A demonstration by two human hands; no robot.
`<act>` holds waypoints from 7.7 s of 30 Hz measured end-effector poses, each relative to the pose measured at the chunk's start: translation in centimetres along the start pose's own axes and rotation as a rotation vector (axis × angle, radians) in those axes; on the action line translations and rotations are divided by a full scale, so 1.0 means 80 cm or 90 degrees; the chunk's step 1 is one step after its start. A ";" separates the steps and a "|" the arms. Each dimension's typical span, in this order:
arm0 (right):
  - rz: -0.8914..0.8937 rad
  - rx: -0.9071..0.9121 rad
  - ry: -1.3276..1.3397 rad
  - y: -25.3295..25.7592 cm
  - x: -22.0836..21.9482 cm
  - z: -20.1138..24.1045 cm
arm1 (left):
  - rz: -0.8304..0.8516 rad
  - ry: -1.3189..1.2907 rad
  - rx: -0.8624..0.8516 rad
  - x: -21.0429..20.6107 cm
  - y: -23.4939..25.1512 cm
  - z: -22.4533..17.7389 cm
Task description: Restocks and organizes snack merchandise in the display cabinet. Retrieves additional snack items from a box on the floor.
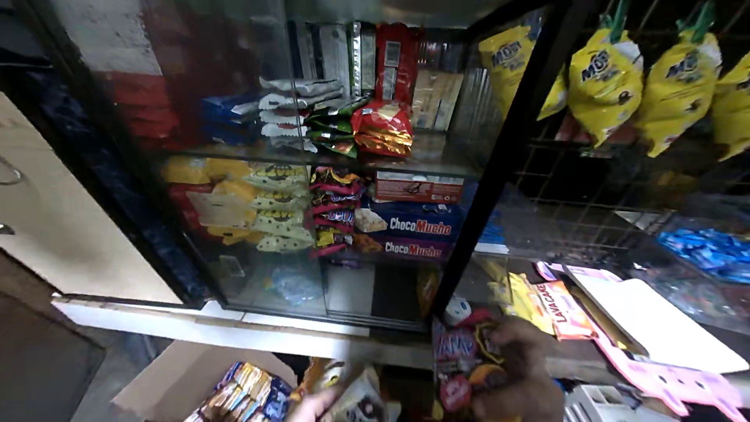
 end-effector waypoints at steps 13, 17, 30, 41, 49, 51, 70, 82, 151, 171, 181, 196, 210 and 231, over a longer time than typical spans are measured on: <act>-0.140 0.333 -0.482 0.062 0.000 0.038 | -0.374 -0.571 -0.280 0.024 0.089 -0.127; -0.146 0.454 -0.590 0.102 -0.024 0.036 | -0.319 -0.645 -0.246 0.014 0.118 -0.145; -0.105 0.437 -0.698 0.123 -0.032 0.008 | -0.275 -0.688 -0.315 0.028 0.201 -0.200; -0.138 0.434 -0.751 0.130 -0.026 0.021 | -0.245 -0.651 -0.390 0.022 0.223 -0.219; -0.156 0.349 -0.826 0.130 -0.032 0.016 | -0.243 -0.519 -0.345 0.026 0.220 -0.228; -0.158 0.298 -0.862 0.130 -0.035 0.012 | -0.274 -0.421 -0.331 0.034 0.203 -0.225; -0.141 0.198 -0.850 0.128 -0.037 0.011 | -0.466 -0.133 -0.339 0.055 0.189 -0.229; -0.140 0.198 -0.755 0.145 -0.046 0.020 | -0.521 0.310 -0.508 0.058 0.190 -0.249; -0.192 0.325 -0.661 0.145 -0.040 0.022 | -0.507 0.566 -0.766 0.073 0.156 -0.249; 0.171 0.107 -0.658 0.006 -0.120 -0.082 | -0.362 0.609 -0.271 0.024 0.090 -0.048; 0.246 -0.062 -0.508 -0.034 -0.114 -0.079 | -0.182 0.602 -0.236 -0.018 0.124 -0.043; -0.262 -0.713 -0.752 -0.107 0.329 -0.124 | -0.293 0.463 -0.424 -0.071 0.100 -0.093; -0.090 -0.872 -0.640 -0.094 0.334 -0.170 | -0.283 0.386 -0.456 -0.120 0.082 -0.095; -0.029 -0.654 -0.299 -0.013 0.209 -0.185 | -0.140 0.340 -0.400 -0.172 0.098 -0.084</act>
Point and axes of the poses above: each hand's wrist, its own y-axis towards the middle knuckle, its own x-axis out of the back of the hand, z = x × y, the point moved 8 cm from there along y, towards the middle knuckle, and after that the axes turned 12 degrees about -x, right-handed, at the moved point
